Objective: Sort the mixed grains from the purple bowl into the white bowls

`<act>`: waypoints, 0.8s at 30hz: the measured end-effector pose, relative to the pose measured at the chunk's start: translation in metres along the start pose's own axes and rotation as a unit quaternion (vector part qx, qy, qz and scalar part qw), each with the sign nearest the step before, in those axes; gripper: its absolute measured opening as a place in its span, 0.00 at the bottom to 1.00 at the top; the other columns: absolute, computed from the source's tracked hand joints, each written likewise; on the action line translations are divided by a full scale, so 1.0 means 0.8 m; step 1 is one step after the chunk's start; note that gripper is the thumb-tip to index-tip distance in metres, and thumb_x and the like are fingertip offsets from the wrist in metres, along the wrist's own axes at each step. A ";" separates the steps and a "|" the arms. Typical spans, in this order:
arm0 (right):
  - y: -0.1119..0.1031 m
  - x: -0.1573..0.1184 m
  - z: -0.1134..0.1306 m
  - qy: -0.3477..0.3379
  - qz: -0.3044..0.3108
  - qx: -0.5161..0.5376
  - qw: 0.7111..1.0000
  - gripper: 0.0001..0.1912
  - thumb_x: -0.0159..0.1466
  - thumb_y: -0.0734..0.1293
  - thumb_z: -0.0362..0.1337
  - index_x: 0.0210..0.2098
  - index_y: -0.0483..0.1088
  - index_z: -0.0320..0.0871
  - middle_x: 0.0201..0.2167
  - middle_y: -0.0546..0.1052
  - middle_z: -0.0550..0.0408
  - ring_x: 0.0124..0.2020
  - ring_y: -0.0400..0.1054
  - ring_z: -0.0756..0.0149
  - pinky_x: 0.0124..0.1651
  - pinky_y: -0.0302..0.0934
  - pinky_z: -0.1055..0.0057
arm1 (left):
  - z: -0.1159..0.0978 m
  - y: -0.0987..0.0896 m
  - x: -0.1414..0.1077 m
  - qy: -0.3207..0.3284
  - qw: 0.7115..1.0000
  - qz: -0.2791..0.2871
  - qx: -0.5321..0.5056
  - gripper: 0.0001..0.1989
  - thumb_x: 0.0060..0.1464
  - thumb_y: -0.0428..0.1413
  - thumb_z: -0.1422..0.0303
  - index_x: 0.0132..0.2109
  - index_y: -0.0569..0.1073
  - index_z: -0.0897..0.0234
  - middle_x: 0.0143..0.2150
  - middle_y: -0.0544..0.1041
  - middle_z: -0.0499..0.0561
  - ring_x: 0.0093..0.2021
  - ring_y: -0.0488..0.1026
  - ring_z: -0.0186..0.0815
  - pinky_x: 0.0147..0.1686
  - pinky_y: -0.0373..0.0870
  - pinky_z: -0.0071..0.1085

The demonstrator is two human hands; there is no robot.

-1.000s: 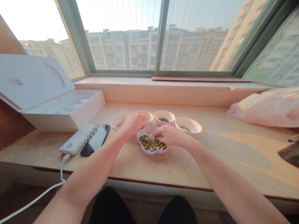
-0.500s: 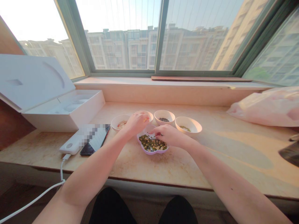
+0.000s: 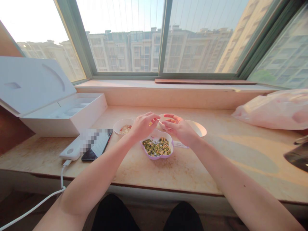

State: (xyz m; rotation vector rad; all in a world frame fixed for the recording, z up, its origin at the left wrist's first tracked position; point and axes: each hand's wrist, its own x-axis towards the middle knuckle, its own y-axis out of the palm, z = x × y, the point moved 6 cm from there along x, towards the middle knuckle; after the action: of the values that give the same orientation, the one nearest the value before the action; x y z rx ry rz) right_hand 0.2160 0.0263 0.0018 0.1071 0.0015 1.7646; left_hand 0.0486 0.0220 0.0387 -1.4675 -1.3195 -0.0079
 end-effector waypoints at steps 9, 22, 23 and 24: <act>0.007 0.001 -0.006 0.006 0.024 0.049 0.999 0.28 0.54 0.80 0.48 0.49 0.70 0.48 0.43 0.80 0.51 0.44 0.75 0.60 0.47 0.70 0.63 | -0.011 0.015 -0.005 0.062 0.998 0.011 -0.022 0.06 0.66 0.59 0.68 0.47 0.79 0.60 0.41 0.81 0.49 0.40 0.78 0.33 0.44 0.73 0.31; 0.017 -0.005 0.001 -0.114 0.043 -0.364 0.923 0.09 0.65 0.67 0.34 0.42 0.79 0.45 0.35 0.82 0.51 0.35 0.75 0.61 0.40 0.66 0.64 | 0.013 0.011 0.000 -0.022 0.998 0.032 0.049 0.10 0.66 0.55 0.68 0.40 0.81 0.61 0.44 0.81 0.52 0.40 0.78 0.36 0.44 0.73 0.32; 0.023 -0.008 0.001 -0.130 0.074 -0.413 0.898 0.10 0.64 0.66 0.32 0.40 0.80 0.46 0.36 0.83 0.52 0.36 0.75 0.60 0.42 0.66 0.64 | 0.019 0.011 0.001 -0.037 0.996 0.040 0.068 0.10 0.66 0.54 0.69 0.40 0.81 0.61 0.43 0.81 0.52 0.40 0.78 0.37 0.44 0.73 0.33; 0.029 -0.012 0.000 -0.139 0.108 -0.449 0.876 0.12 0.63 0.65 0.29 0.39 0.81 0.46 0.36 0.83 0.52 0.37 0.76 0.60 0.43 0.66 0.64 | 0.026 0.011 0.001 -0.051 0.994 0.048 0.087 0.11 0.66 0.53 0.69 0.40 0.81 0.61 0.43 0.81 0.53 0.40 0.78 0.38 0.43 0.73 0.33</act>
State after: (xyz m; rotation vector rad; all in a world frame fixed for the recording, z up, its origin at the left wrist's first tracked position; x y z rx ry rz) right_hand 0.1948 0.0123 0.0021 -0.3303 -1.0638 1.7906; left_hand 0.0422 0.0387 0.0252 -1.3964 -1.2952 0.2422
